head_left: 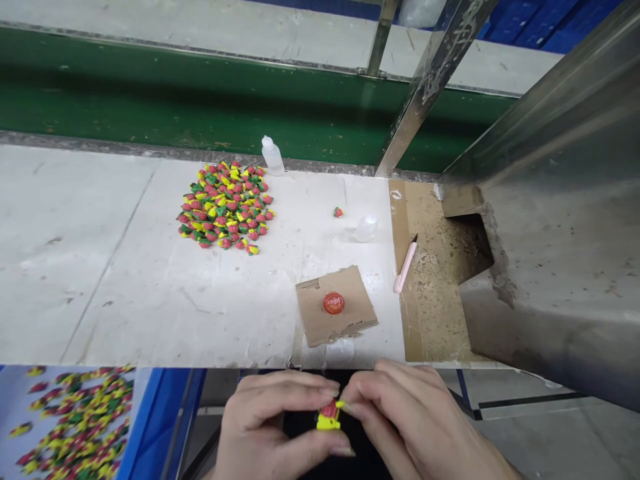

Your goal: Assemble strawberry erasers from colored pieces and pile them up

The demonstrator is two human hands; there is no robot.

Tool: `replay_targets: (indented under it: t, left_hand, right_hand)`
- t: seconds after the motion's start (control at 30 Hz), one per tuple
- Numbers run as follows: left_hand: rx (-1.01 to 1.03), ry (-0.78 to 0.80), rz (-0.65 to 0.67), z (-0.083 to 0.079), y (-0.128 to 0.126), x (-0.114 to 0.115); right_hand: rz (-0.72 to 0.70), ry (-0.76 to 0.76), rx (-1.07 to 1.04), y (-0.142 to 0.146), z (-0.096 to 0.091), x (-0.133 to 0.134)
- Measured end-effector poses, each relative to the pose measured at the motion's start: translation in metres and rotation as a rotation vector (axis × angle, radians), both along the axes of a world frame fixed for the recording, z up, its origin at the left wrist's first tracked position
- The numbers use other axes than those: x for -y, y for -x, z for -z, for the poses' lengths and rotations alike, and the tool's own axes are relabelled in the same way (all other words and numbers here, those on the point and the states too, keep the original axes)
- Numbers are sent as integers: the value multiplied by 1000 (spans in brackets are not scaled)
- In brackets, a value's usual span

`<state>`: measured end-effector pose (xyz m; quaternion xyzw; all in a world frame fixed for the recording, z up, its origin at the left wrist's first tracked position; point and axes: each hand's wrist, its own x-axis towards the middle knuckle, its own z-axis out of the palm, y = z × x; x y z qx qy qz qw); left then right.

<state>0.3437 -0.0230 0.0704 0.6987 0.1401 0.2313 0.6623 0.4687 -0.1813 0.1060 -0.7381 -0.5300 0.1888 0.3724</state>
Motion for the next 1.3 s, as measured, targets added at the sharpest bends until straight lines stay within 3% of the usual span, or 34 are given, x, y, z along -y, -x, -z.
replay_targets:
  t: [0.5,0.8,0.97,1.1,1.3]
  left_hand:
    - [-27,193,47,-3,-4,1]
    - [4,199,98,0,-4,0]
    - [-8,193,116,-1,-4,2]
    - [-12,205,138,-2,-4,1]
    - [-32,295,76,6,0,10]
  right_hand:
    - [-1,43,-68,-1,-2,3]
    - [-120,45,-50,-11,-7,1]
    - [-144,-78,38,-17,0,2]
    - [-72,-217,-50,-15,10,5]
    - [-122,-225,-74,-15,16,7]
